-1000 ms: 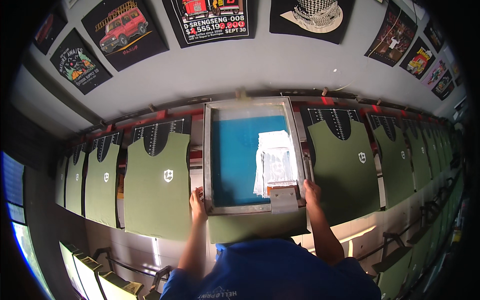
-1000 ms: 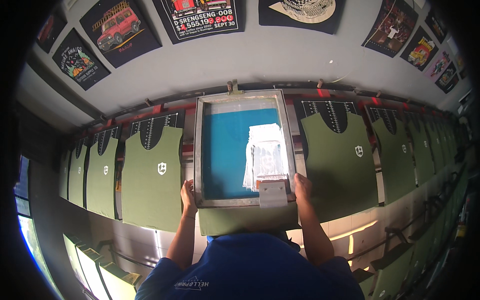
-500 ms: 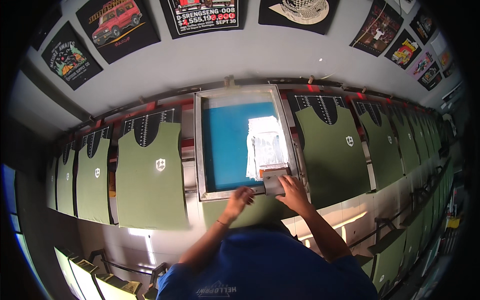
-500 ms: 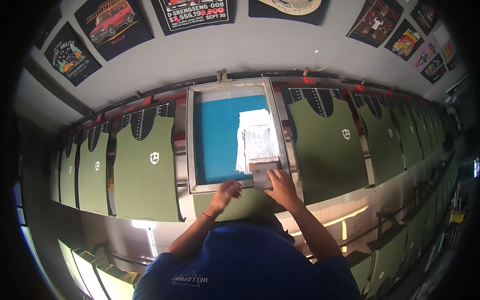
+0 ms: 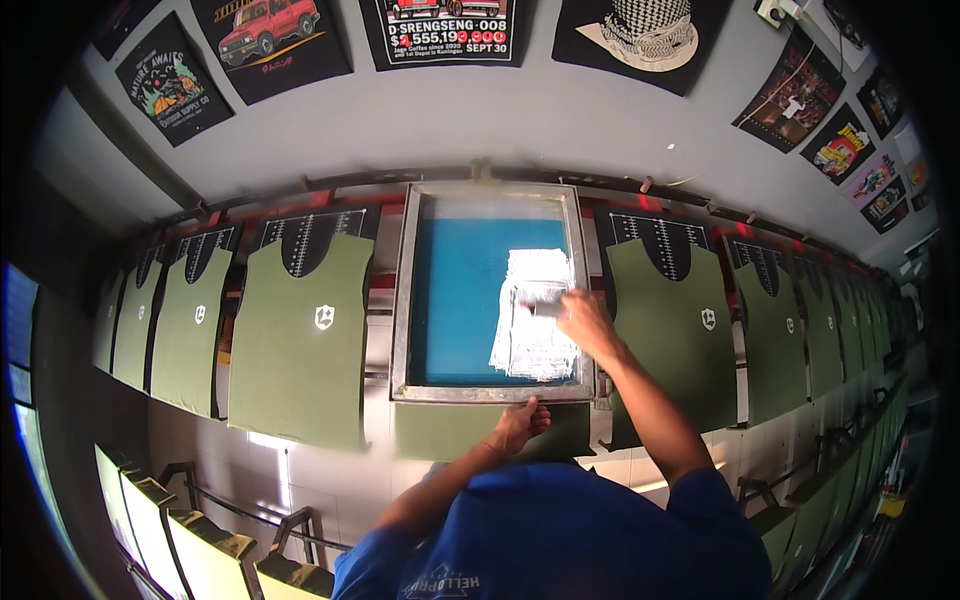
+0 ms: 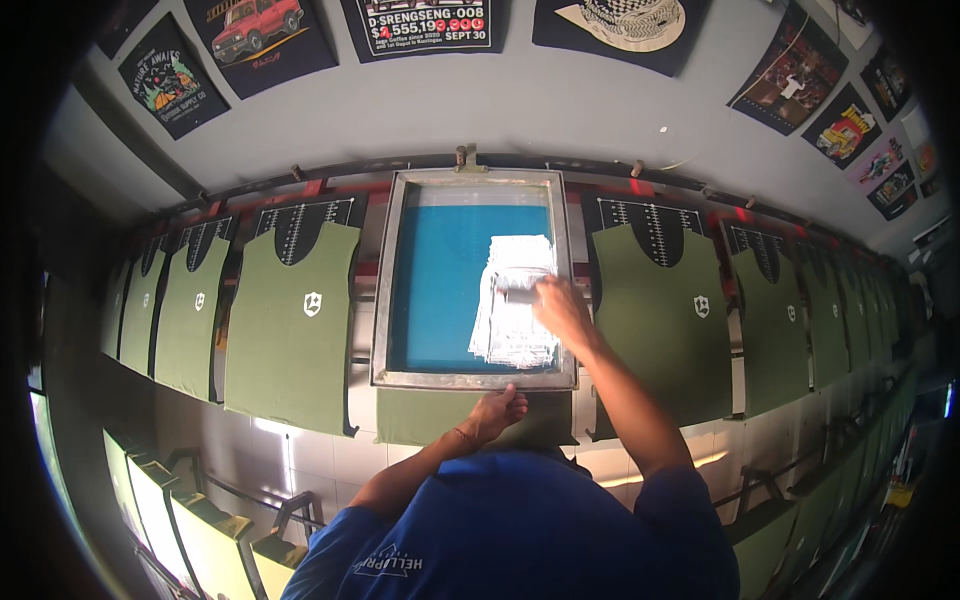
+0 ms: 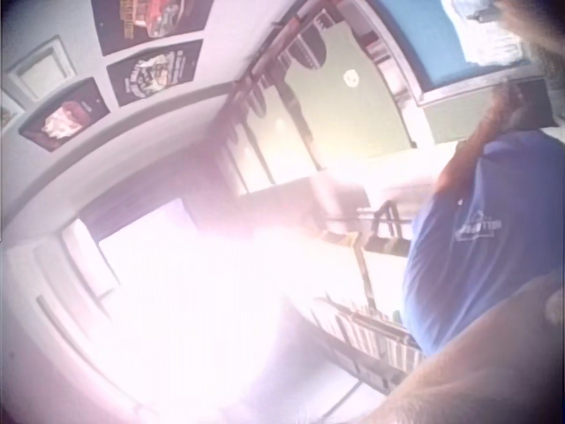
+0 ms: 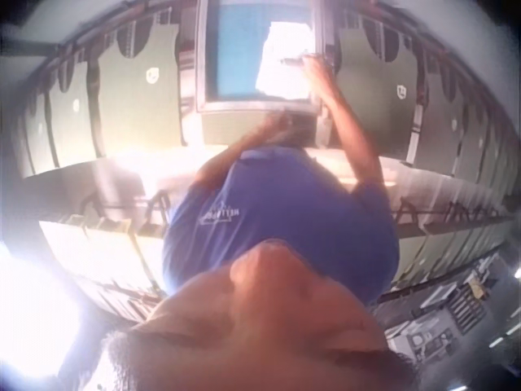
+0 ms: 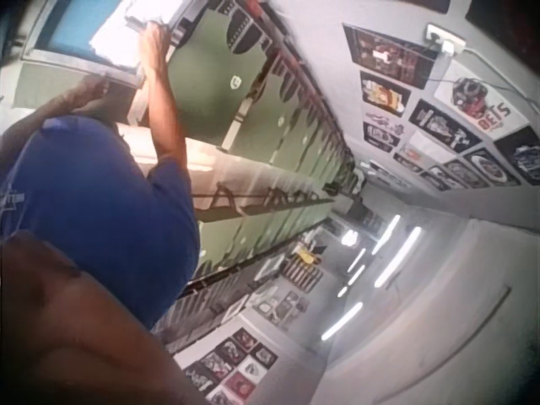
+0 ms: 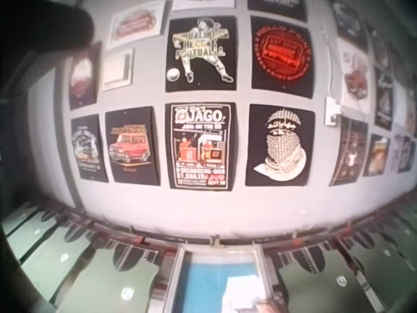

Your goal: The person uses a squeegee to spread white ink across a screen printing frame placed over a green t-shirt. They repeatedly pull the ink across the mesh to print a design, then lift the frame to reveal the printed shirt before moving to the next one in the line.

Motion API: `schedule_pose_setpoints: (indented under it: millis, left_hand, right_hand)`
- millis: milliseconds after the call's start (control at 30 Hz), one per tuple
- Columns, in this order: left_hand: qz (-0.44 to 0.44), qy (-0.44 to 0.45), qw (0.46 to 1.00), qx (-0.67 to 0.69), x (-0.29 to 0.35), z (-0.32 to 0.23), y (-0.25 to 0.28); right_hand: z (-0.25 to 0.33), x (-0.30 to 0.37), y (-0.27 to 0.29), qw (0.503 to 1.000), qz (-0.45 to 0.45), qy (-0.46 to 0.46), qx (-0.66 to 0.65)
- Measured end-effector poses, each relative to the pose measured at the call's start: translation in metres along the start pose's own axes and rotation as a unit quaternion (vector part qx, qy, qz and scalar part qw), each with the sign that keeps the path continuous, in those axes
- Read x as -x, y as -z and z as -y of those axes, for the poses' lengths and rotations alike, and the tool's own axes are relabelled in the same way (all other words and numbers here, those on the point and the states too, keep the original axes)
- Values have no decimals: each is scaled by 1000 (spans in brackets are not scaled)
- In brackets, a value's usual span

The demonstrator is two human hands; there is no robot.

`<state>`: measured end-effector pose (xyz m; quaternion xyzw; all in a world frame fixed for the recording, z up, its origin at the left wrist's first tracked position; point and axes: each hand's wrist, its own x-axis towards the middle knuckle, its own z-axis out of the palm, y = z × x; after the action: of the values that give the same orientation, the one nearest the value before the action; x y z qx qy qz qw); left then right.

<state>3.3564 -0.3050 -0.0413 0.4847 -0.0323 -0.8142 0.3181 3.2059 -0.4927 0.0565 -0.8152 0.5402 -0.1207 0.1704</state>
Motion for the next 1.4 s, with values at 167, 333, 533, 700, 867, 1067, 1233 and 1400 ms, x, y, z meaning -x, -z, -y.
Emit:
schedule_pose_setpoints:
  millis: [167, 333, 533, 700, 867, 1067, 1233, 1400]
  left_hand:
    - [-12, -6, 999, -34, 3, -2, -3]
    - [-14, -21, 998, -55, 12, -7, -6]
    - [69, 72, 904, -417, 18, -39, 14]
    - [-134, -321, 607, -715, 77, -66, -23]
    - [-92, -476, 413, -771, -11, -101, -24]
    - [-87, -564, 451, -686, -50, -206, -61]
    - [-44, -556, 449, -698, -5, -150, -46]
    - [-53, -493, 503, -708, 46, -76, -26]
  right_hand:
    - [-25, -71, -5, 996, -53, 75, 0]
    - [-7, -41, -10, 999, 2, 39, 15]
    - [30, 85, -11, 999, 21, 46, 4]
    - [34, 118, -33, 997, -49, 56, -11]
    - [10, 73, -54, 994, -102, 44, -9]
    - [-14, -38, -26, 997, -57, 46, 24]
    - [19, 37, -12, 997, -71, 43, 5]
    - [49, 122, -34, 998, -51, 13, -24]
